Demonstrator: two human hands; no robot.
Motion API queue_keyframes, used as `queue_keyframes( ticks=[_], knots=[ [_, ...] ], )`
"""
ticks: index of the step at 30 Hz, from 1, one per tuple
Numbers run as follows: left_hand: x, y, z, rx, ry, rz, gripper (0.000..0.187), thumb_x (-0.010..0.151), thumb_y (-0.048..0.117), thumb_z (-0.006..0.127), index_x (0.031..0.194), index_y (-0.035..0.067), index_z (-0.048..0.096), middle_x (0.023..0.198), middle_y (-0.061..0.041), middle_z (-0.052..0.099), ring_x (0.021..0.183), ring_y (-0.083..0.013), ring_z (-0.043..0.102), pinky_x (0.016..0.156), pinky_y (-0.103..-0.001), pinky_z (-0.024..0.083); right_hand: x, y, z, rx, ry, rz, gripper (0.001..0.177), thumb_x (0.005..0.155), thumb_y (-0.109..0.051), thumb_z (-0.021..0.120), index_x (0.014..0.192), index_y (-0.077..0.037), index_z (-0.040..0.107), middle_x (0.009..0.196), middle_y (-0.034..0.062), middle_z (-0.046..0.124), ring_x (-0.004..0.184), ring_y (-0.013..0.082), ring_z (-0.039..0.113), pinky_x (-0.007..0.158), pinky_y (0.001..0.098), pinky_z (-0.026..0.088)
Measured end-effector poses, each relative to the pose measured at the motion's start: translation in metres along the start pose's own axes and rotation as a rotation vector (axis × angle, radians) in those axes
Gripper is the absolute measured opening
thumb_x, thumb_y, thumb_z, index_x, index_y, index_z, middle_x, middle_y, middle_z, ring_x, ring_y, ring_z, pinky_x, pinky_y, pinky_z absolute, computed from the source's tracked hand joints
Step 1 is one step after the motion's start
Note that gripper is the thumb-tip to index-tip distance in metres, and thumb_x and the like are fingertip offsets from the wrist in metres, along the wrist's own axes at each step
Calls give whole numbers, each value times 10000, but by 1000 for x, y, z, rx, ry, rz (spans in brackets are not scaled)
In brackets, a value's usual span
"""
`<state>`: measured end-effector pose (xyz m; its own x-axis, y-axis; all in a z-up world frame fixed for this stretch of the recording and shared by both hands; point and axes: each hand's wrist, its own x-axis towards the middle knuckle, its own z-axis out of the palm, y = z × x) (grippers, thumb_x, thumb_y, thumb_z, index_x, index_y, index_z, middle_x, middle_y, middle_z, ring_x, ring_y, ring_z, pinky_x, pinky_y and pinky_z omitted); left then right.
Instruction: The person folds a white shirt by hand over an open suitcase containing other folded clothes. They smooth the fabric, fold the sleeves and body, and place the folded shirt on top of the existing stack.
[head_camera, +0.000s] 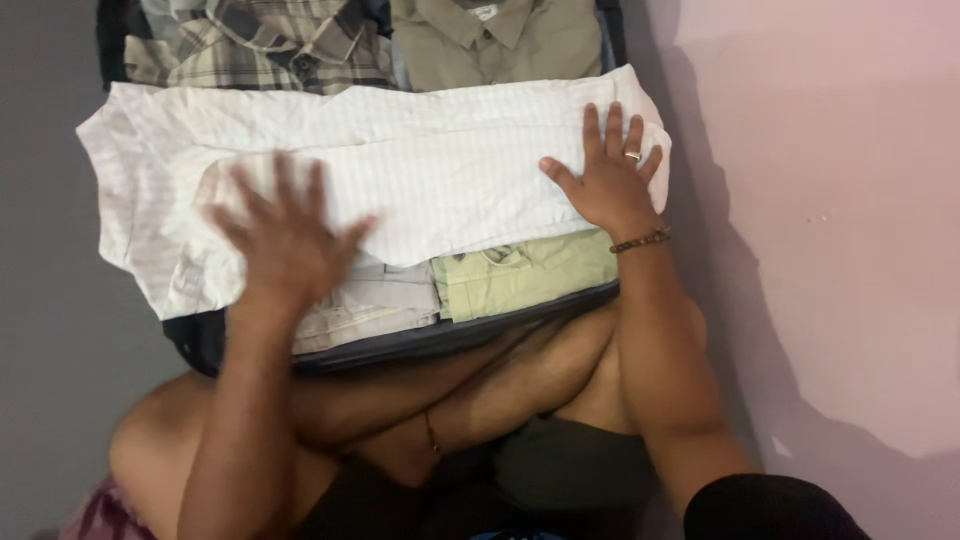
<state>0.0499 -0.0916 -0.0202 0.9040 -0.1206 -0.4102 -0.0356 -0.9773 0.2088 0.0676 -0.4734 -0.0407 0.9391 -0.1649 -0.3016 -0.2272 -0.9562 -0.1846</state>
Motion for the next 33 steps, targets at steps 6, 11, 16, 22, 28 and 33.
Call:
queue_keyframes(
  ticks=[6, 11, 16, 22, 28, 33],
  knots=[
    [-11, -46, -22, -2, 395, -220, 1070, 969, 848, 260, 1660, 42, 119, 1707, -250, -83, 1536, -480, -165, 1157, -722, -111, -8, -14, -14, -54, 43, -16, 1132, 851, -822, 478, 1638, -106, 92, 1698, 232, -1, 1550, 445, -87, 1142, 732, -62],
    [8, 16, 18, -46, 270, 104, 973, 953, 791, 292, 1668, 150, 131, 1714, -192, -82, 1527, -435, -173, 1188, -708, -99, -24, -57, -3, -176, 114, -108, 1178, 850, -854, 498, 1640, -72, 109, 1705, 235, -12, 1549, 426, -69, 1175, 714, -58],
    [11, 39, 43, -8, 193, 312, 1056, 832, 885, 321, 1626, 215, 135, 1661, -190, -146, 1485, -448, -232, 1109, -721, -158, -25, -72, 17, -126, -19, -243, 1116, 871, -834, 458, 1644, -103, 122, 1709, 195, -20, 1569, 413, -76, 1175, 713, -58],
    [24, 10, 32, -23, 245, 161, 1061, 861, 892, 218, 1679, 225, 110, 1715, -144, -132, 1521, -425, -213, 1140, -704, -168, 7, -23, 10, 11, -27, -78, 1119, 886, -810, 443, 1638, -84, 46, 1719, 178, -19, 1559, 421, -91, 1170, 697, -67],
    [23, -17, 19, -115, 291, 57, 1070, 880, 894, 212, 1684, 192, 151, 1724, -188, -56, 1555, -417, -148, 1185, -692, -134, 21, 7, 9, 47, -22, -84, 1092, 923, -801, 416, 1646, -74, 40, 1721, 193, 2, 1581, 413, -68, 1214, 644, -85],
    [24, -34, 5, -163, 306, -37, 1056, 890, 875, 264, 1630, 123, 237, 1709, -243, 47, 1544, -463, -86, 1174, -693, -92, 29, 19, 8, 39, -51, -63, 1064, 920, -782, 405, 1645, -92, 46, 1727, 164, 6, 1589, 354, -30, 1212, 648, -52]
  ],
)
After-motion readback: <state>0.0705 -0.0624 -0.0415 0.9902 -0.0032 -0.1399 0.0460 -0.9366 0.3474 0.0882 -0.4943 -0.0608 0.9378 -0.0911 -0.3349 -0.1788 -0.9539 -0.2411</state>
